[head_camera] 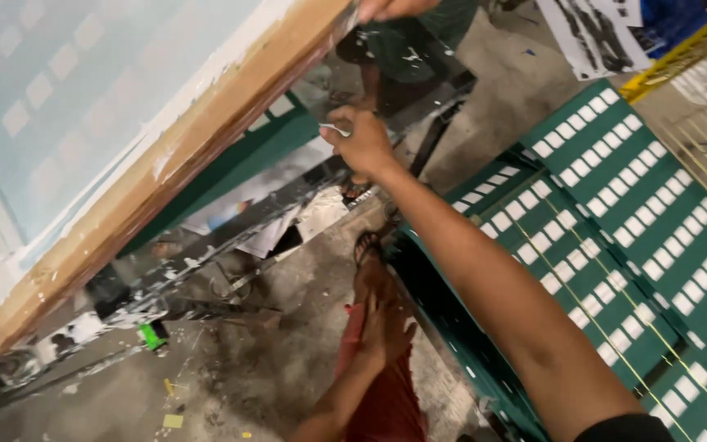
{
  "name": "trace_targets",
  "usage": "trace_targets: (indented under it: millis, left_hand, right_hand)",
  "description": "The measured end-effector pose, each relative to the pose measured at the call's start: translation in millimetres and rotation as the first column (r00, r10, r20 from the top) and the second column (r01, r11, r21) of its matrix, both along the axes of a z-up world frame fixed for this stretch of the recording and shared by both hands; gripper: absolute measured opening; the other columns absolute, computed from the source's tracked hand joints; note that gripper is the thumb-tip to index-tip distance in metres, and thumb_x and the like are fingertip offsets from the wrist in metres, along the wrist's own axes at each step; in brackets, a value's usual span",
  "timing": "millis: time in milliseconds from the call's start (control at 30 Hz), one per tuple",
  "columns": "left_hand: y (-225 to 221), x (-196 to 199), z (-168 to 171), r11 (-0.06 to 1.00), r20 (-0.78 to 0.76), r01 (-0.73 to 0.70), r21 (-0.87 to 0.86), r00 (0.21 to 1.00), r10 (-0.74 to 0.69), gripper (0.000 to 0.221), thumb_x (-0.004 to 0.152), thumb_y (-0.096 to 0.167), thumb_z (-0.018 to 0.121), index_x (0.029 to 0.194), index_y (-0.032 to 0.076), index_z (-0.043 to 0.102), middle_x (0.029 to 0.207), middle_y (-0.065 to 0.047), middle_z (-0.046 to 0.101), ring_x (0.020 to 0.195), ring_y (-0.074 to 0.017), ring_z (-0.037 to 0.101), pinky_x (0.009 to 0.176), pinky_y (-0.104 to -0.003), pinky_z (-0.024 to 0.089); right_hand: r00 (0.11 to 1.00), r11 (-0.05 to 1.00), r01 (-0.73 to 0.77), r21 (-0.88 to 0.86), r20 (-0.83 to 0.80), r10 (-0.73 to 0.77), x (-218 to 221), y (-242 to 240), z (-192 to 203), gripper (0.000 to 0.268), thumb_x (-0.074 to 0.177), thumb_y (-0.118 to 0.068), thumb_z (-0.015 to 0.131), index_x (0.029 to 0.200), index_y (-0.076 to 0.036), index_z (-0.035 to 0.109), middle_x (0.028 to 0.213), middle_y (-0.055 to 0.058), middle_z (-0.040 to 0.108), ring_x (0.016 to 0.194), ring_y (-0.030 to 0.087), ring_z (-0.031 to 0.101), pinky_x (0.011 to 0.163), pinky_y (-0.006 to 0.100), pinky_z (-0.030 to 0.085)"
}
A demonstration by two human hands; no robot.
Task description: Manually receiving and stacking printed sheets from a manual screen-printing press.
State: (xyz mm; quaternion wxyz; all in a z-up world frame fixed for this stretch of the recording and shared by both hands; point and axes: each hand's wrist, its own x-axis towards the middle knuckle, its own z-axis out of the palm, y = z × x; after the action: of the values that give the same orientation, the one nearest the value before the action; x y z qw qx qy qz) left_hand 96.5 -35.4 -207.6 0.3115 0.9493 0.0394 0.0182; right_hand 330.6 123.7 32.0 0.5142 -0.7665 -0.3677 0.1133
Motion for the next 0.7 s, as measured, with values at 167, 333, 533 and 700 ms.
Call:
trace_targets:
  millis: [167, 333, 533, 700]
  left_hand:
    - [5.0, -0.5, 0.3, 0.979, 0.048, -0.050, -0.200, 0.997, 0.061, 0.032, 0.093, 0.030, 0.069, 0.109, 0.003, 0.070, 0.121, -0.019, 0.066, 0.129, -0.0448, 0.052, 0.123, -0.064, 0.023]
    - [17.9, -8.9, 53.3, 0.995, 0.235, -0.095, -0.029, 0.967, 0.100, 0.027, 0.084, 0.028, 0.075, 0.093, 0.002, 0.072, 0.106, -0.021, 0.068, 0.132, -0.0497, 0.050, 0.110, -0.067, 0.027]
    - [28.2, -7.9, 51.7, 0.950, 0.130, -0.018, -0.312, 0.990, 0.061, 0.022, 0.091, 0.025, 0.072, 0.100, 0.005, 0.071, 0.109, -0.016, 0.069, 0.112, -0.0381, 0.061, 0.106, -0.050, 0.041]
    - [69.0, 0.0, -34.3, 0.193, 0.008, -0.084, -0.978, 0.902, 0.431, 0.024, 0.103, 0.012, 0.062, 0.119, -0.004, 0.072, 0.123, -0.015, 0.073, 0.114, -0.0256, 0.066, 0.103, -0.042, 0.050]
  right_hand:
    - [0.959, 0.975, 0.127, -0.182, -0.228, -0.167, 12.1, 68.9, 5.5, 0.061, 0.082, -0.022, 0.086, 0.125, 0.010, 0.059, 0.103, 0.018, 0.075, 0.062, 0.022, 0.071, 0.055, 0.037, 0.058]
    - [0.799, 0.914, 0.241, -0.327, -0.467, -0.378, 48.9, 107.2, -38.2, 0.120, 0.079, -0.029, 0.104, 0.134, 0.023, 0.012, 0.108, 0.023, 0.071, 0.074, 0.019, 0.065, 0.076, 0.041, 0.057]
    - [0.887, 0.967, 0.253, 0.021, 0.394, -0.240, -51.6, 15.5, 88.8, 0.034, 0.100, -0.029, 0.084, 0.097, 0.001, 0.069, 0.080, 0.010, 0.069, 0.074, 0.023, 0.066, 0.074, 0.045, 0.056]
    - [0.991, 0.967, 0.108, 0.230, -0.100, -0.087, -68.7, -197.9, 128.2, 0.035, 0.100, -0.012, 0.067, 0.131, -0.004, 0.055, 0.106, 0.003, 0.065, 0.088, 0.016, 0.069, 0.062, 0.031, 0.067]
